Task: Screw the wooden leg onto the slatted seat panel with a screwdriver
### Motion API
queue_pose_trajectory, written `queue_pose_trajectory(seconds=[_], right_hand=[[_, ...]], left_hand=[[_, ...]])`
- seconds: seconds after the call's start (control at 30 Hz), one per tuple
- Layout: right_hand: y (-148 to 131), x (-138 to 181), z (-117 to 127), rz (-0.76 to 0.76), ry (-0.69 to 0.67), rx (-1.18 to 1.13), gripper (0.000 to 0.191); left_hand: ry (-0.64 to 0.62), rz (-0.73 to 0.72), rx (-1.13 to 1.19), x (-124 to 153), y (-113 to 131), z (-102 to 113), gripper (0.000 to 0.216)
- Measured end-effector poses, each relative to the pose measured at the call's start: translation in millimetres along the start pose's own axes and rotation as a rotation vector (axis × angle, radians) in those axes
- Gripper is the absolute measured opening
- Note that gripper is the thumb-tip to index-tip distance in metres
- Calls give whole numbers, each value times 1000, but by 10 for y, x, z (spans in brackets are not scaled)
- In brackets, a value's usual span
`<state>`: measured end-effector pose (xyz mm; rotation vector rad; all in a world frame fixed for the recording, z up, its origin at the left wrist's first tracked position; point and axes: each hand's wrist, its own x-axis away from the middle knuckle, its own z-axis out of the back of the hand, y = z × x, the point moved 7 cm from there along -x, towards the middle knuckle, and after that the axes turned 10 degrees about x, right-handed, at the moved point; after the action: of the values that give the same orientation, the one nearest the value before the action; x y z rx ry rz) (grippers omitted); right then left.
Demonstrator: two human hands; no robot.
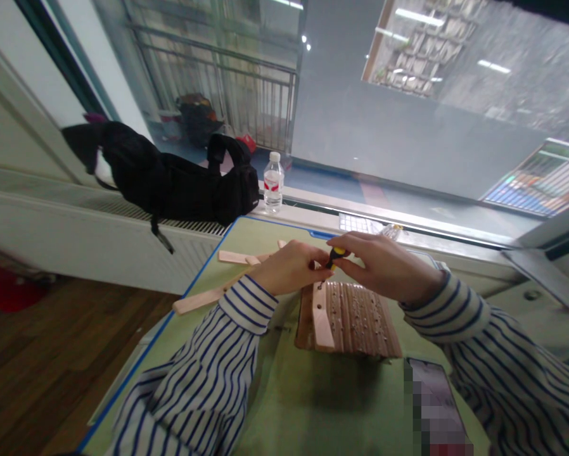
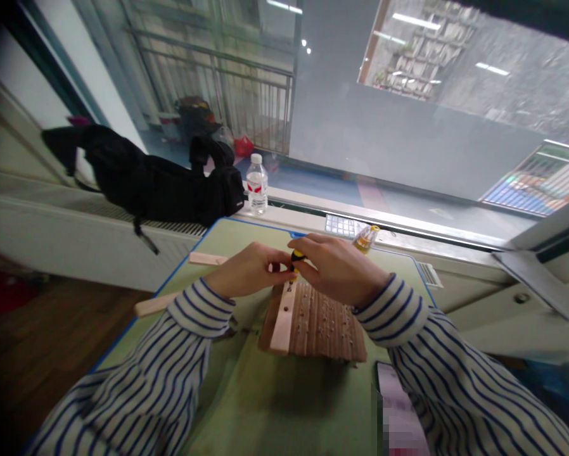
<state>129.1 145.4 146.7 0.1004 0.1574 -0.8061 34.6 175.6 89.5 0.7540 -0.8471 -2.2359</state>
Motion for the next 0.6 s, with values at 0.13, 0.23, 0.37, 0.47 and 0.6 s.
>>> queue_pose_trajectory(seconds=[0.13, 0.23, 0.37, 0.47, 0.6], right_hand=[[-9, -7, 19, 5, 4, 17, 21], [-20, -7, 0, 0, 8, 22, 21], [-28, 9, -21, -13, 22, 12, 22], [-21, 22, -24, -27, 29, -2, 20], [-3, 33, -16, -36, 47, -2, 20]], left_hand=[[-15, -9, 7, 4, 14, 7, 17], [-29, -15, 6, 10, 10, 1, 18], [-29, -18, -2, 14, 18, -4, 18], [-32, -8, -8, 12, 29, -12, 17], [-12, 20, 15, 2, 17, -7, 19]])
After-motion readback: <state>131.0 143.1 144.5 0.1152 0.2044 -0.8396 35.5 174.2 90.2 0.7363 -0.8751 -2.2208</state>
